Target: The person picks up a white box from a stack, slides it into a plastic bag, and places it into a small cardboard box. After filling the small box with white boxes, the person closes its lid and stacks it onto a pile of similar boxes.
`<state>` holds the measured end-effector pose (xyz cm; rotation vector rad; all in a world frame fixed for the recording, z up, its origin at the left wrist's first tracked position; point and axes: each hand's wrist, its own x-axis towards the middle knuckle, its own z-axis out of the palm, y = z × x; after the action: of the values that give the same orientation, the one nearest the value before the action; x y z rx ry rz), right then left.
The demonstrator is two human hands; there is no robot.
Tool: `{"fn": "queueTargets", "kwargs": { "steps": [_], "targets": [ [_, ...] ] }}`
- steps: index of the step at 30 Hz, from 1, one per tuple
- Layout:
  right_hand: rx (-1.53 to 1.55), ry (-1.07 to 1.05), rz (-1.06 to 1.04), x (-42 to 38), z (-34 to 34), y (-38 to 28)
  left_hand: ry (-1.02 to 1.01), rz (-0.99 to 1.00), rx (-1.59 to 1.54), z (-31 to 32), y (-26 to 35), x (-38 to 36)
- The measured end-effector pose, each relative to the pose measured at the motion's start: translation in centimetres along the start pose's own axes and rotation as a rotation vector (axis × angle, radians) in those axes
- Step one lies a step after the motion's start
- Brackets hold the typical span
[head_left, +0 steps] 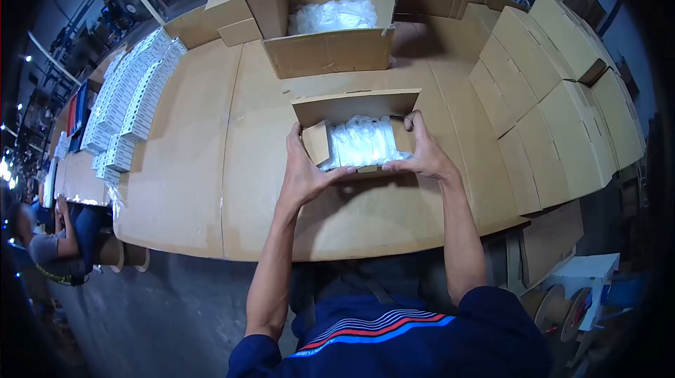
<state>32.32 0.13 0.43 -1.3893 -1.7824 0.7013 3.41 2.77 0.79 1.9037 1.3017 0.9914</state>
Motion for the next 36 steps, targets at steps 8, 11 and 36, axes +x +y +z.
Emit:
{"fn": "queueTargets", "kwargs": {
  "steps": [8,11,36],
  "targets": [
    [-0.012,0.053,0.058,0.0,1.4,-1.0,-0.019,-0.041,-0.01,-0.3,0.8,0.4],
    [-0.099,-0.002,0.115,0.0,0.9,-2.2,-0.037,-0.08,-0.01,-0.3,1.5,0.9],
    [0.704,0.41,0.112,-5.4,5.2,-2.1,0.286,0.423,-0.38,2.5,-3.2,-1.8]
  ]
}}
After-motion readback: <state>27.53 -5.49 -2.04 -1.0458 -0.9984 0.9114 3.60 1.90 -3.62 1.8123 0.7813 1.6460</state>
